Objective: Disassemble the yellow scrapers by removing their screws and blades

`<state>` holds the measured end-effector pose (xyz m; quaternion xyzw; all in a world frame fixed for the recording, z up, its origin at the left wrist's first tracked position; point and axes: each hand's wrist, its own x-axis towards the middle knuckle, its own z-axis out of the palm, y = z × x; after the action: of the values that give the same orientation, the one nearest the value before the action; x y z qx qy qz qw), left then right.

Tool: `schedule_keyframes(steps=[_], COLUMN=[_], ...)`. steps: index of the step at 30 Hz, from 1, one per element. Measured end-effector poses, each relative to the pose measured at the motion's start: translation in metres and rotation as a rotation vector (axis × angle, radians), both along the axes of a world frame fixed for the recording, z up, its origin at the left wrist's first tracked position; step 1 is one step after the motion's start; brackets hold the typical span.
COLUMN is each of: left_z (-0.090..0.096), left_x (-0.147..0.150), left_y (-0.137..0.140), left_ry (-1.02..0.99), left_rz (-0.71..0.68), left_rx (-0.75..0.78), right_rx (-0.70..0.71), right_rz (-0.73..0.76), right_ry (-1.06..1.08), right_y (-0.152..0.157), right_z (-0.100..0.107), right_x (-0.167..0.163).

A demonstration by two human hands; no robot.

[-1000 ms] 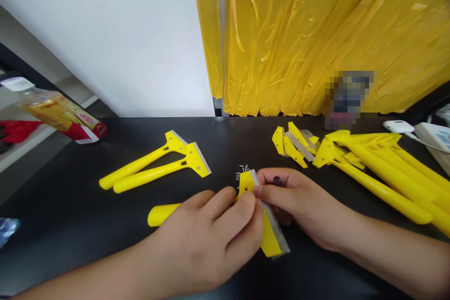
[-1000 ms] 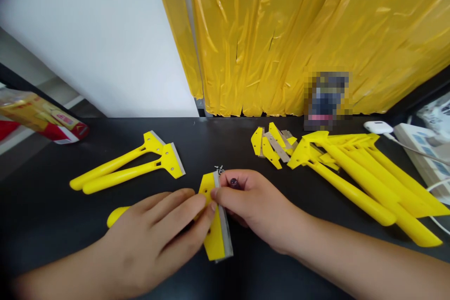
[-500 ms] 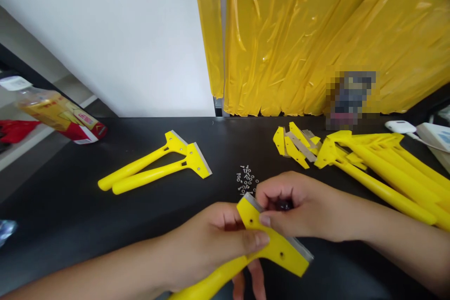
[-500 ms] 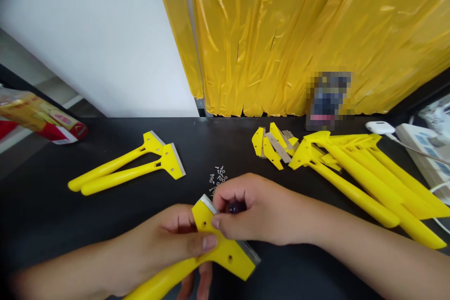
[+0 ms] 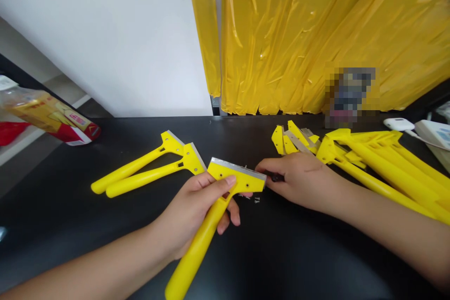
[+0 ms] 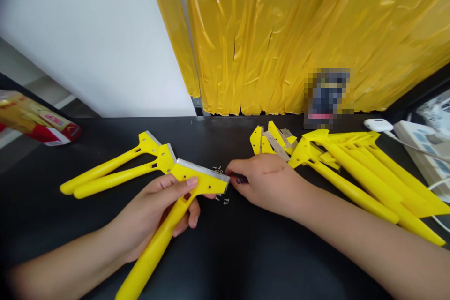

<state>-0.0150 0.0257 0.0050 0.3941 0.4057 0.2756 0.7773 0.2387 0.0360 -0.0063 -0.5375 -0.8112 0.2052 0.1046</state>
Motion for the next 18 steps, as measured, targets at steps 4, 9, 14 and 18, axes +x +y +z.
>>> schedule_keyframes(steps=[4, 9, 14, 18], left_z=[-0.01, -0.018, -0.017, -0.016], left_x=[-0.003, -0.004, -0.002, -0.002], left_y=[0.006, 0.008, 0.008, 0.006], left_ry=[0.016, 0.014, -0.014, -0.034], left_rz=[0.037, 0.045, 0.04, 0.046], left_rx=[0.059, 0.073, 0.082, 0.093], right_rx=[0.118, 0.205, 0.236, 0.238], right_rz=[0.089, 0.141, 0.171, 0.191], right_ry=[-0.119, -0.203, -0.234, -0.238], right_y=[-0.004, -0.007, -0.008, -0.008], right_z=[-0.004, -0.009, -0.015, -0.016], right_x=[-0.001, -0.004, -0.008, -0.008])
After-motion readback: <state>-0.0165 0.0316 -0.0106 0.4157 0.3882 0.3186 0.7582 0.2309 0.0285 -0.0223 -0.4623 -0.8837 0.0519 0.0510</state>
